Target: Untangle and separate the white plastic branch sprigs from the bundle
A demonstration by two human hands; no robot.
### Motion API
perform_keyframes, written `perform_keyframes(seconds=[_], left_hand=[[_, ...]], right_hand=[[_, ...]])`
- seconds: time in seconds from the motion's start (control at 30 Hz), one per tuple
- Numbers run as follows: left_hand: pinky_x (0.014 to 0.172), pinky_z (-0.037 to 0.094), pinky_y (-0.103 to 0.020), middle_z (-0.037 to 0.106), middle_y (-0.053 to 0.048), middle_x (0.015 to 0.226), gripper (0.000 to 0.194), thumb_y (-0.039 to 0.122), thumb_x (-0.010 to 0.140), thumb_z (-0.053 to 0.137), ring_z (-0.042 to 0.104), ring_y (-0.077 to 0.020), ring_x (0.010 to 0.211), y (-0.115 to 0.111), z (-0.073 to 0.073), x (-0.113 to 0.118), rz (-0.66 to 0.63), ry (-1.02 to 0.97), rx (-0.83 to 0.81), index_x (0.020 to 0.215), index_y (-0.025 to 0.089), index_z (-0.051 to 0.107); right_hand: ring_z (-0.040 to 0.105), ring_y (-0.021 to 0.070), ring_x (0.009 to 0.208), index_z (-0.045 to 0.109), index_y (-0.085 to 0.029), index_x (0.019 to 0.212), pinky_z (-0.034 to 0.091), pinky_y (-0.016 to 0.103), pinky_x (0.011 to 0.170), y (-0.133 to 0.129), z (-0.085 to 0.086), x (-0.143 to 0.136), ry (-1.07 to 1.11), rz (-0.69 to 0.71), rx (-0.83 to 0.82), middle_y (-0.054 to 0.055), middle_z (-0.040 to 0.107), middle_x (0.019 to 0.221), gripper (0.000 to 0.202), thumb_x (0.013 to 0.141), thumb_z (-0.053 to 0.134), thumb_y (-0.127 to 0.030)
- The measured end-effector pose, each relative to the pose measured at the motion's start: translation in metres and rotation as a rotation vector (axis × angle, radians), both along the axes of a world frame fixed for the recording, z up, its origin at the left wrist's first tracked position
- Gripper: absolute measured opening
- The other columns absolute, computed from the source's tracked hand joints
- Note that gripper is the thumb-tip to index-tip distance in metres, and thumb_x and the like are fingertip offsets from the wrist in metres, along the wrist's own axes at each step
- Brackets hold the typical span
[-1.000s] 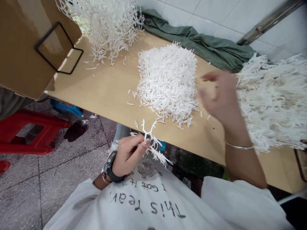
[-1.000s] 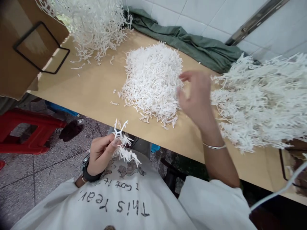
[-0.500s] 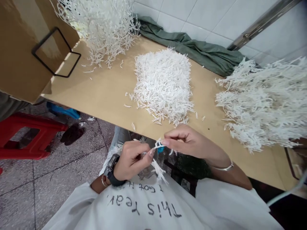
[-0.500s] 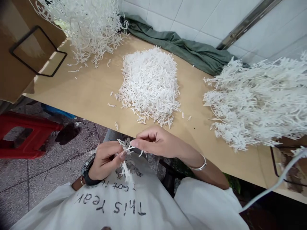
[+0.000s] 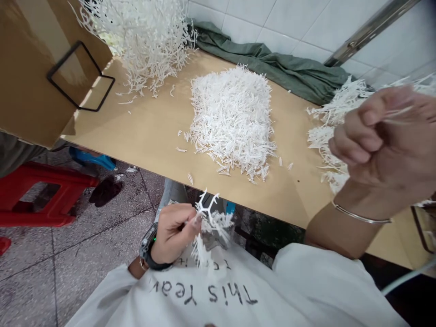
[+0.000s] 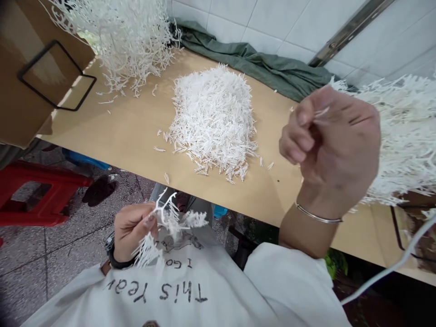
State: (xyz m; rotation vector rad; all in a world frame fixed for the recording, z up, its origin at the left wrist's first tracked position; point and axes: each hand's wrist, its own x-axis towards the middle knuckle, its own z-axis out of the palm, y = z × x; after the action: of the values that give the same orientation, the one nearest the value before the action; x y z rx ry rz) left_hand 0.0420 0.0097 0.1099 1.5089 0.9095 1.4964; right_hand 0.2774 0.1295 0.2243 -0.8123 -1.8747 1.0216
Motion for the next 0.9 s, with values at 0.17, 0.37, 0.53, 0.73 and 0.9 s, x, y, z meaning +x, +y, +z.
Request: perform_keyframes(seconds=[0.17,0.37,0.53,0.73,0.9], left_hand=[[0.045,0.029,-0.021,0.046,0.003,0.048,0.033,0.018,0.091,0.049,0.039,-0.006,0.044,0.002,0.0,-0.001,0.053,0.046,0.019,0.058,0.015,0.051],[0.045,0.027,-0.021,0.04,0.004,0.05,0.031,0.02,0.092,0.047,0.035,-0.0061,0.044,0.011,0.003,0.007,0.088,0.097,0.004,0.063,0.015,0.055],[0.047,0.026,-0.02,0.037,0.004,0.051,0.031,0.021,0.091,0.048,0.033,-0.0062,0.046,0.018,0.0,0.008,0.068,0.199,0.029,0.061,0.015,0.048],[0.047,0.024,-0.022,0.031,0.005,0.049,0.034,0.019,0.087,0.053,0.03,-0.0062,0.046,0.016,0.001,0.005,-0.155,0.197,0.015,0.055,0.016,0.042],[0.046,0.022,-0.022,0.029,0.005,0.051,0.034,0.018,0.086,0.054,0.027,-0.0061,0.046,0.015,0.004,0.011,-0.254,0.099,-0.009,0.056,0.017,0.039]], right_hand=[[0.05,0.0127,0.057,0.064,-0.022,0.093,0.04,0.031,0.052,0.023,-0.022,-0.009,-0.083,-0.256,0.142,0.001,0.053,0.067,0.009,0.085,0.06,-0.022],[0.055,0.0227,0.097,0.06,-0.02,0.086,0.044,0.041,0.085,0.023,-0.059,-0.036,-0.416,-0.309,0.276,0.009,0.06,0.099,0.024,0.086,0.056,-0.044],[0.051,0.0094,0.058,0.054,-0.017,0.074,0.04,0.022,0.052,-0.033,-0.057,-0.053,-0.316,0.452,-0.302,0.001,0.056,0.065,0.043,0.093,0.037,-0.052],[0.026,0.0028,0.039,0.041,-0.016,0.053,0.02,0.02,0.039,-0.034,-0.034,-0.04,-0.262,0.452,-0.516,-0.007,0.033,0.045,0.045,0.092,0.05,-0.038],[0.026,0.0032,0.038,0.048,-0.016,0.053,0.019,0.022,0.038,-0.029,-0.019,-0.034,-0.322,0.405,-0.359,-0.006,0.035,0.043,0.043,0.089,0.056,-0.039]])
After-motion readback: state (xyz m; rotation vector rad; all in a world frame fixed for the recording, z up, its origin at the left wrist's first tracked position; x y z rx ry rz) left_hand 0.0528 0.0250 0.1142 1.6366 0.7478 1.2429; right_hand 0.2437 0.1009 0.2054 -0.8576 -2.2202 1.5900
